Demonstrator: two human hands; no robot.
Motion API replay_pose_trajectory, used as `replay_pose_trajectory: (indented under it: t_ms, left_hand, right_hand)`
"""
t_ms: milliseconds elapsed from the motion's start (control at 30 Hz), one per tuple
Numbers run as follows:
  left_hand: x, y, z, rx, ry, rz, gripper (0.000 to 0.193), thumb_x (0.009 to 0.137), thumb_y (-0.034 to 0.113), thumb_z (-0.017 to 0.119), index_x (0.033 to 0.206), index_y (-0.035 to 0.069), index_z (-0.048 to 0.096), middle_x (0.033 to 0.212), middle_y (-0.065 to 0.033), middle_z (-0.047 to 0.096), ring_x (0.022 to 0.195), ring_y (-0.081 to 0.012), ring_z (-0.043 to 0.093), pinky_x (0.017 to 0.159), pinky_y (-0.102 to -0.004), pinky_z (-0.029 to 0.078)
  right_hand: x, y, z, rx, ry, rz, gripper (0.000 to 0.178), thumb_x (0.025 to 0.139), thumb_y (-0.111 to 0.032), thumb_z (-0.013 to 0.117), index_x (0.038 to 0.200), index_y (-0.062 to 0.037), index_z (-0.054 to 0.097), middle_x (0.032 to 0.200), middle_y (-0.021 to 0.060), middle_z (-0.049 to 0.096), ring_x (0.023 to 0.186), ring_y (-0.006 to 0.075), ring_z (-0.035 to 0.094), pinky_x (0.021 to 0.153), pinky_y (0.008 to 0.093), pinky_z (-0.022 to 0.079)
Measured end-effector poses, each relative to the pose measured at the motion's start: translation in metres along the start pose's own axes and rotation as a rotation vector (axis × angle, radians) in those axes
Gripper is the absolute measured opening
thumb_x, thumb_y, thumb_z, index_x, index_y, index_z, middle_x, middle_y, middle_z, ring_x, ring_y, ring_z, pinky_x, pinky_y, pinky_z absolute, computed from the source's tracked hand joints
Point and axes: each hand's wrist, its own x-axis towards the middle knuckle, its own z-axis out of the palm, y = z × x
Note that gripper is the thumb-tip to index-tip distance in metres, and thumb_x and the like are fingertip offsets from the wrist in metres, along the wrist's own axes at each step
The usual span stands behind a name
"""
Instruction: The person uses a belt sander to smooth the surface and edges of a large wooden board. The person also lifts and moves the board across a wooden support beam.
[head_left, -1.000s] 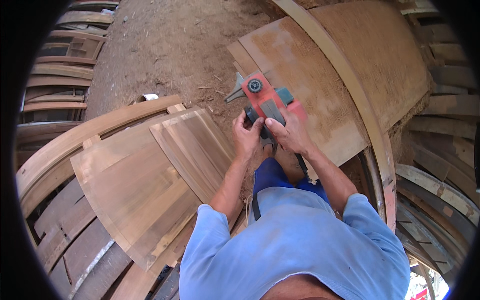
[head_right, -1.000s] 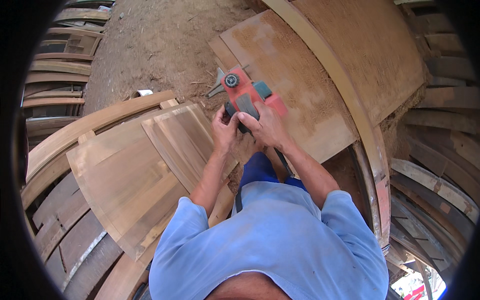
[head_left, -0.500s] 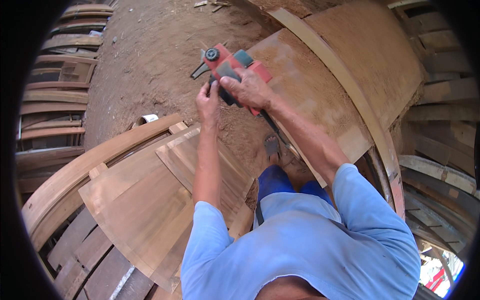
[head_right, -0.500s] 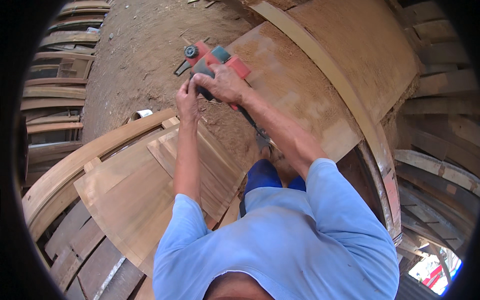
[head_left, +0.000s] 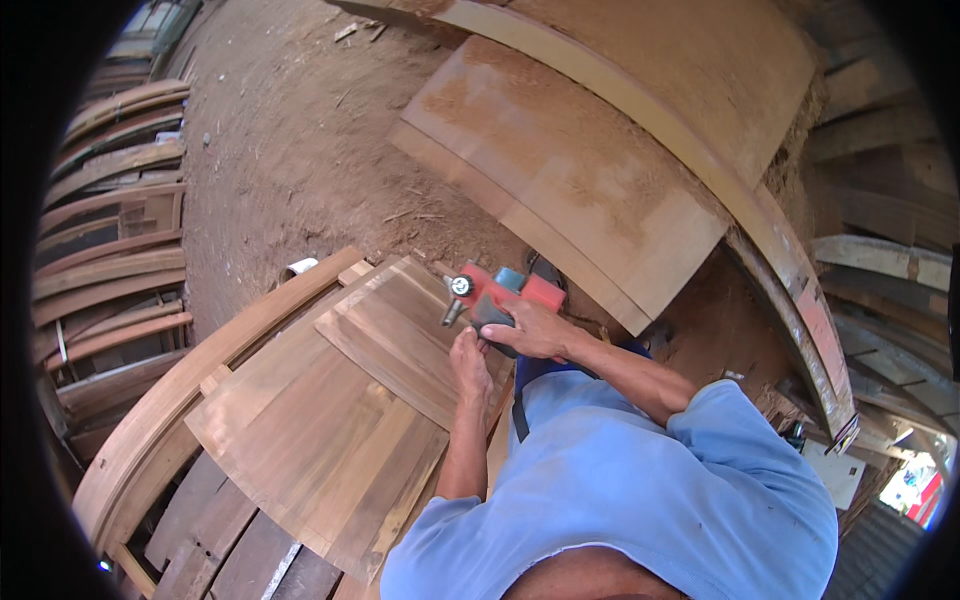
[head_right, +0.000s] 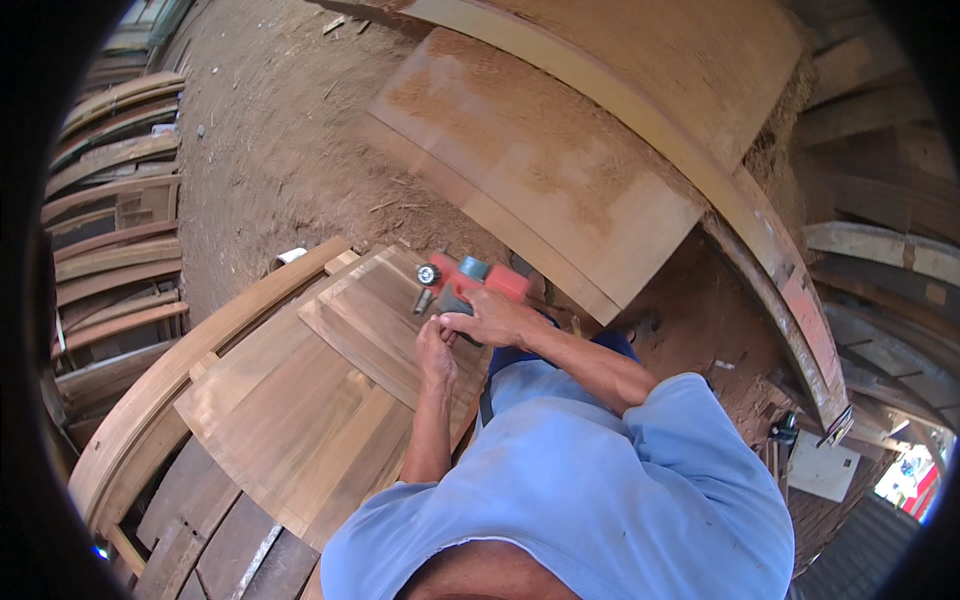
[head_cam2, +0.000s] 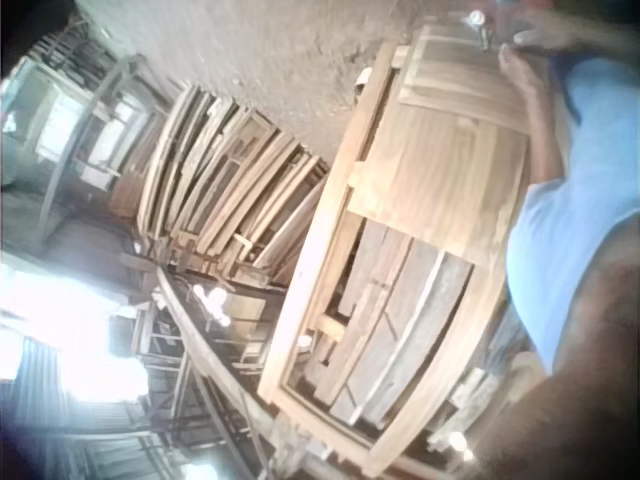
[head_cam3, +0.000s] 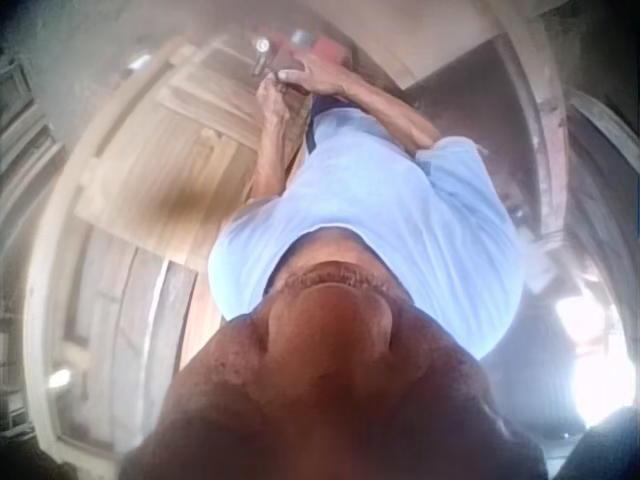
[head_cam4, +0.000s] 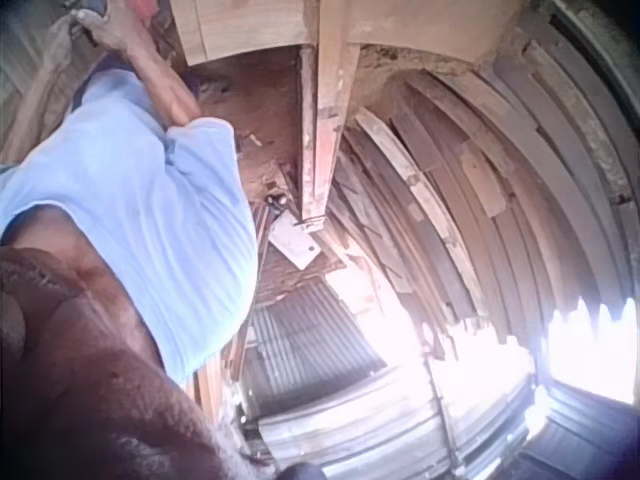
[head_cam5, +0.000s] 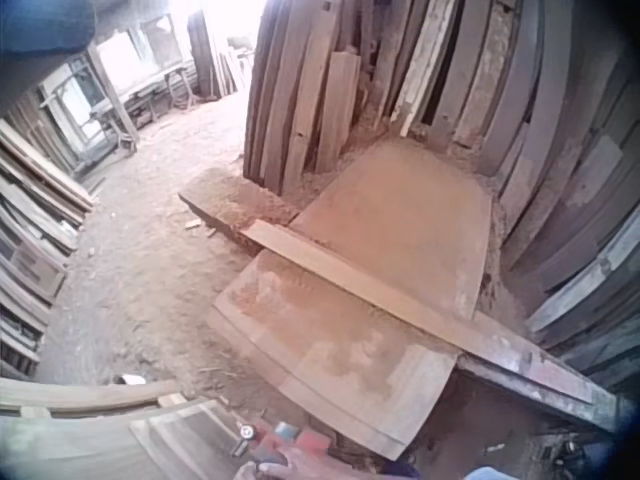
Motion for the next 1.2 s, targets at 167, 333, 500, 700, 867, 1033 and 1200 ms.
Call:
replay_pose_trajectory:
  t_ms: [167,333,500,700,867,1033,1200]
  left_hand:
    - [0.031,0.01,0.069,0.292,0.068,0.4,0.053,0.112,0.031,0.061,0.146,-0.007,0.051,0.133,-0.0123,0.062,0.122,-0.0172,0.056,0.105,-0.0346,0.047]
    - [0.088,0.043,0.156,0.145,-0.058,0.251,0.056,0.11,0.031,0.065,0.149,-0.005,0.047,0.115,-0.0134,0.068,0.106,-0.0288,0.064,0.09,-0.0444,0.055]
    - [0.083,0.043,0.206,0.12,-0.148,0.065,0.058,0.113,0.045,0.054,0.153,0.003,0.05,0.138,-0.0179,0.069,0.119,-0.0379,0.067,0.102,-0.0549,0.058]
    - [0.032,0.027,0.251,0.067,-0.102,0.12,0.07,0.114,0.053,0.033,0.162,0.003,0.043,0.166,-0.0192,0.045,0.151,-0.0393,0.044,0.128,-0.0589,0.036]
    - [0.029,0.017,0.266,0.108,0.025,0.208,0.081,0.113,0.062,0.025,0.167,0.003,0.033,0.175,-0.0178,0.032,0.16,-0.0392,0.032,0.133,-0.0559,0.028]
    - [0.057,0.02,0.249,0.219,0.089,0.276,0.078,0.113,0.06,0.031,0.168,0.004,0.033,0.176,-0.0159,0.032,0.16,-0.0342,0.034,0.134,-0.049,0.027]
    - [0.087,0.043,0.219,0.301,0.075,0.402,0.07,0.112,0.05,0.044,0.165,0.004,0.039,0.172,-0.0159,0.039,0.156,-0.0305,0.04,0.132,-0.0475,0.031]
  right_hand:
    - [-0.067,0.072,-0.003,-0.044,0.125,0.129,0.074,0.098,-0.059,0.066,0.112,0.0131,0.067,0.111,0.0357,0.071,0.107,0.044,0.071,0.092,0.0547,0.052]
    - [-0.141,0.143,-0.017,-0.015,0.229,0.254,0.068,0.098,-0.055,0.069,0.135,0.0023,0.064,0.123,0.0296,0.072,0.12,0.0445,0.069,0.102,0.052,0.052]
    - [-0.221,0.232,-0.046,0.077,0.389,0.339,0.074,0.098,-0.055,0.068,0.141,0.0043,0.06,0.125,0.0274,0.073,0.118,0.0398,0.071,0.099,0.0489,0.055]
    - [-0.318,0.348,-0.076,0.38,0.831,0.535,0.057,0.098,-0.051,0.074,0.116,0.0035,0.074,0.096,0.0202,0.075,0.095,0.0285,0.075,0.086,0.0444,0.056]
    - [-0.364,0.492,-0.103,0.489,1.043,0.601,0.057,0.092,-0.039,0.077,0.123,0.0079,0.07,0.105,0.0281,0.076,0.106,0.0324,0.076,0.09,0.0467,0.057]
    - [-0.369,0.661,-0.129,0.491,1.221,0.816,0.063,0.083,-0.044,0.08,0.122,0.0058,0.072,0.112,0.0374,0.073,0.114,0.0423,0.074,0.094,0.0503,0.057]
    - [-0.364,0.836,-0.139,-0.142,1.236,0.831,0.061,0.082,-0.049,0.079,0.122,-0.0027,0.077,0.112,0.0321,0.075,0.111,0.0447,0.073,0.092,0.0461,0.059]
